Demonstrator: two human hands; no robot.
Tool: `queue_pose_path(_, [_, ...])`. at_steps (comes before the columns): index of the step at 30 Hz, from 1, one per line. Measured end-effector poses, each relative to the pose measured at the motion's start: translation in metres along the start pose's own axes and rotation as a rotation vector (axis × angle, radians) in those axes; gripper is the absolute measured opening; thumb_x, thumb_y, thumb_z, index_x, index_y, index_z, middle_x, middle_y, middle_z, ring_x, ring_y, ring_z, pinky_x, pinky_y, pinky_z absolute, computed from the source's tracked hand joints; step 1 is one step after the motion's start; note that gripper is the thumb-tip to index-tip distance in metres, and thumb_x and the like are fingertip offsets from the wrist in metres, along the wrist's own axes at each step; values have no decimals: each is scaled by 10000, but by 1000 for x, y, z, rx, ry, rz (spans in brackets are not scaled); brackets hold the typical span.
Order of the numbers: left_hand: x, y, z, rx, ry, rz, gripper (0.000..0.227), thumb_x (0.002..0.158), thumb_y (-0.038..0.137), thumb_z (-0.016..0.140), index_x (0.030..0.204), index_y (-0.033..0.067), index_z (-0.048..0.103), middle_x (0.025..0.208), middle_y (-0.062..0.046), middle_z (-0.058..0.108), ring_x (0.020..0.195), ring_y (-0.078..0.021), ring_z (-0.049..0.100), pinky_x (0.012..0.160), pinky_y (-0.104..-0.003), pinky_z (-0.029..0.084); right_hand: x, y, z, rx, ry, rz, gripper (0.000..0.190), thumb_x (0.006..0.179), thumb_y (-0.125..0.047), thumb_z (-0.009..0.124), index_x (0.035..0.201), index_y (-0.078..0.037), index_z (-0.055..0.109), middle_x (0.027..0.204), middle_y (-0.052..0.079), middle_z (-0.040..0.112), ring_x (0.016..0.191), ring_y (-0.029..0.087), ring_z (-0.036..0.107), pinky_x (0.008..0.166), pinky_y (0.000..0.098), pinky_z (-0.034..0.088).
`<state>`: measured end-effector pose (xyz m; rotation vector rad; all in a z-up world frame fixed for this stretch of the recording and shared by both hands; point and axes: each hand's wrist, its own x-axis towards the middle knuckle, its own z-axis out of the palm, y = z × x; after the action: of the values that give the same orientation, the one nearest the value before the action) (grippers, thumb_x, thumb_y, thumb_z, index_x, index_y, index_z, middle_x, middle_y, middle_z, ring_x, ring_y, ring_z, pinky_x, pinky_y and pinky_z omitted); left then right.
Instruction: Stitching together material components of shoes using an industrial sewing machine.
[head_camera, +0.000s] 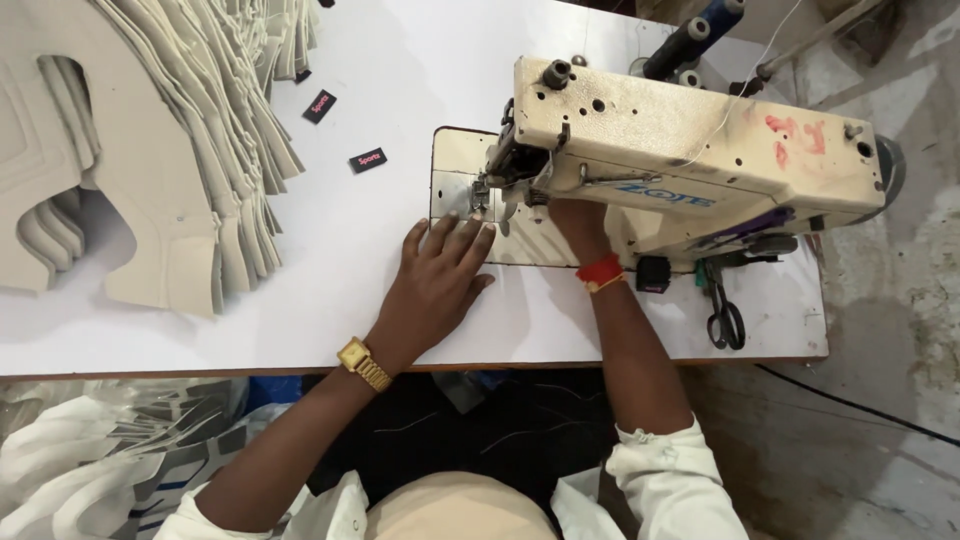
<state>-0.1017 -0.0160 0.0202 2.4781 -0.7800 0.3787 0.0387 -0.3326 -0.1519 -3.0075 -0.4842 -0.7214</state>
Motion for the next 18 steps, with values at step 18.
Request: queue_pose_path(18, [-2,-3,-9,-211,32,93,552,841,9,629,1379,-60,527,1338,-177,611,1339,-365,519,1123,-519,387,-3,-99,-195,1237,-631,302,87,863,-90,688,848,-6,667,844,70,664,809,148,633,759,308,539])
